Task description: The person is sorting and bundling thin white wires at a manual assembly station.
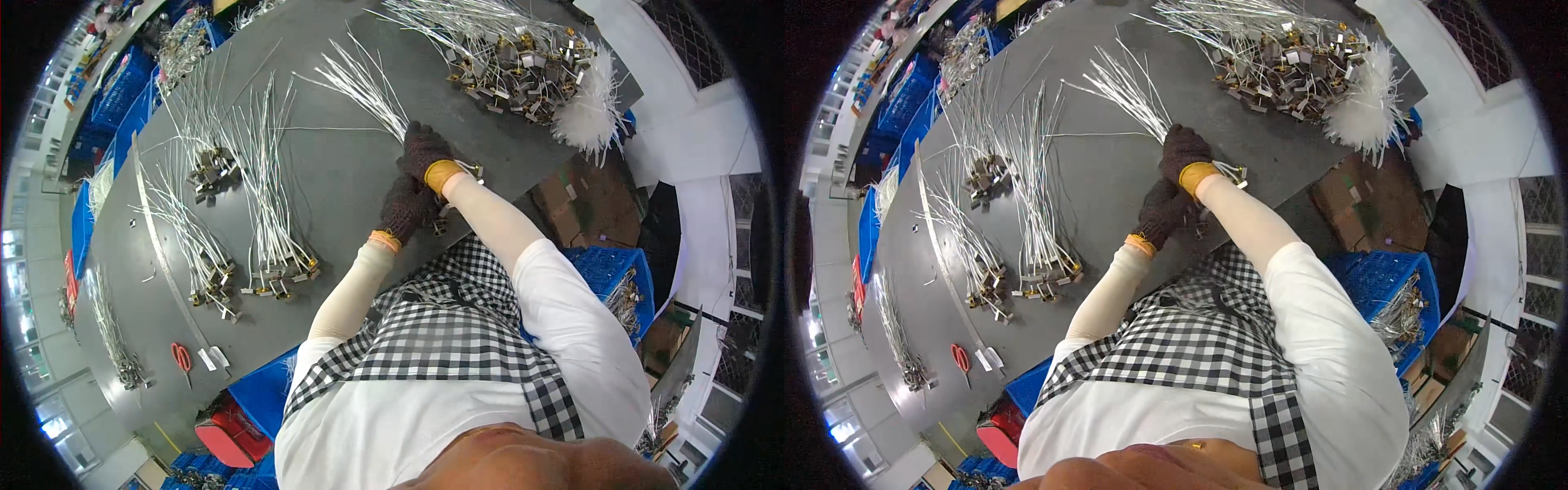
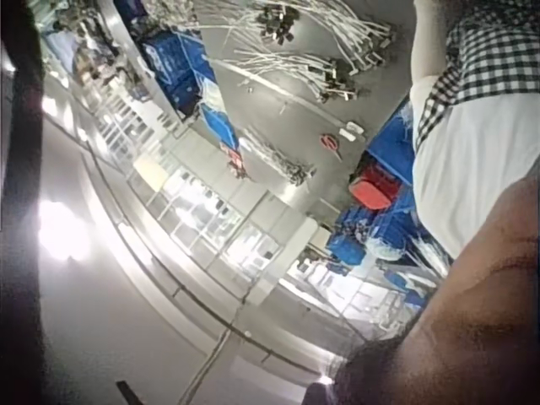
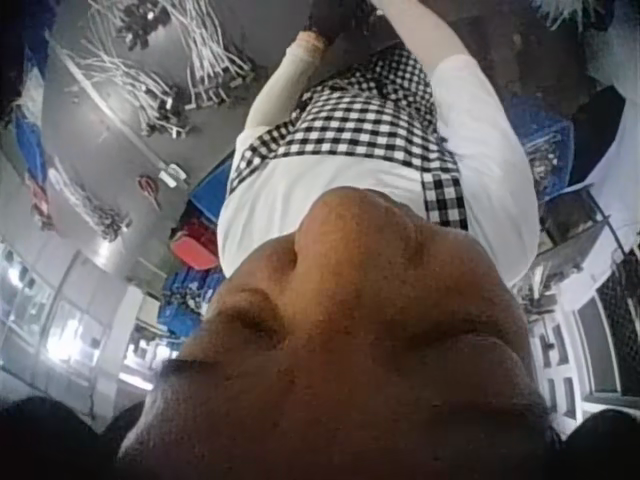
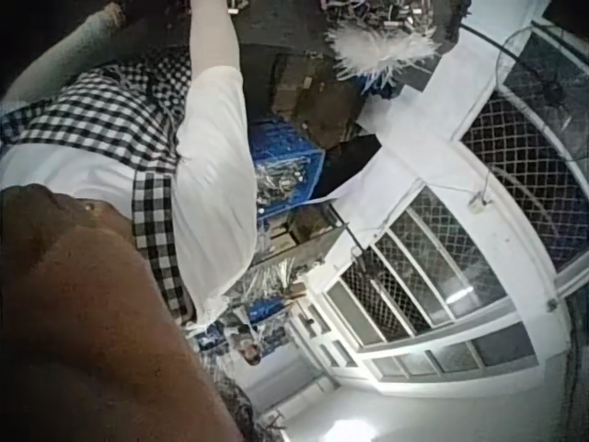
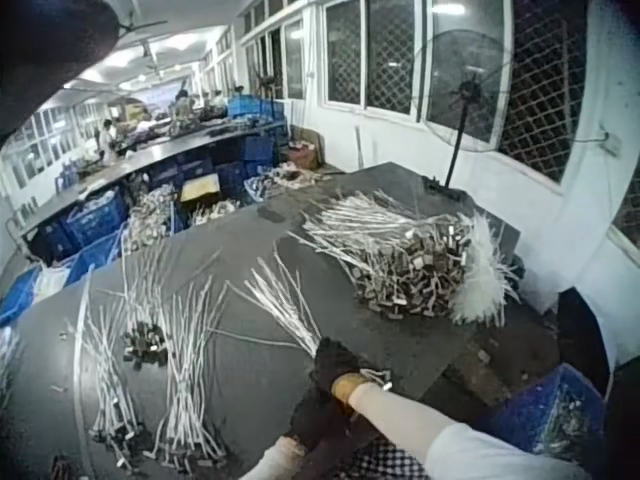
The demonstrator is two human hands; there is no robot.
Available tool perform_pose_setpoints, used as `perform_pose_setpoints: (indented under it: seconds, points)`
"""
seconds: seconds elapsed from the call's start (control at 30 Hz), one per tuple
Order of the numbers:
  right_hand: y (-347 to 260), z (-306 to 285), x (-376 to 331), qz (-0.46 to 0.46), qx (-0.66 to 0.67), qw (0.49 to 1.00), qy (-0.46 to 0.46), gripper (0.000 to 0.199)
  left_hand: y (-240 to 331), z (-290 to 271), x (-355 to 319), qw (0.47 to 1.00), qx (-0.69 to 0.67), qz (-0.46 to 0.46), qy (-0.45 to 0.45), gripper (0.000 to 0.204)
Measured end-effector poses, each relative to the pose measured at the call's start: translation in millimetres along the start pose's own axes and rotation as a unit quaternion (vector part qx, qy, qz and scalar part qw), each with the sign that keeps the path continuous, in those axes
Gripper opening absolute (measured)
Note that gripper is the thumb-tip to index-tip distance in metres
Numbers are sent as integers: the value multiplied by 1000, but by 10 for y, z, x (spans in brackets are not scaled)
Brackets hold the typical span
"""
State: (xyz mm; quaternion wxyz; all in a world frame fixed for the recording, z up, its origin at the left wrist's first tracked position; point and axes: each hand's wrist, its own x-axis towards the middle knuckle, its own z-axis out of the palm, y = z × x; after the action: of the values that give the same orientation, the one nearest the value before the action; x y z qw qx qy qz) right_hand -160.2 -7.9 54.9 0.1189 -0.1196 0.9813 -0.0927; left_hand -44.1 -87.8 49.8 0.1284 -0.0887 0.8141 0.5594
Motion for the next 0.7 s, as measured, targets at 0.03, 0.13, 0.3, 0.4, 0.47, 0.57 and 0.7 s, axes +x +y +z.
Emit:
perform_pose_setpoints:
  seconds: [0.03, 0.13, 0.3, 0.4, 0.47, 0.57, 0.7]
  points:
    - [28, -41, 26, -4, 41, 999, -11, 56, -68, -12, 10, 1000, -1, -2, 0, 48]
    - [148, -41, 83, -60, 67, 995, 38, 41, -268, -17, 23, 990, -117, 77, 18, 43]
    - [121, -317, 178, -15, 63, 992, -107, 49, -325, -190, -92, 957, -290, -21, -15, 41]
    - [296, -189, 262, 0, 110, 985, -130, 48, -402, -308, -167, 974, -223, -33, 17, 42]
    - [504, -39, 383, -7, 128, 976, -178, 44, -412, -326, -150, 971, -237, -26, 14, 43]
    - [1048, 376, 696, -276, 57, 950, -132, 26, -533, -281, -75, 968, -252, -10, 5, 44]
    - [1194, 33, 582, -399, 7, 914, -74, 23, -574, -266, -39, 950, -309, -20, -38, 41]
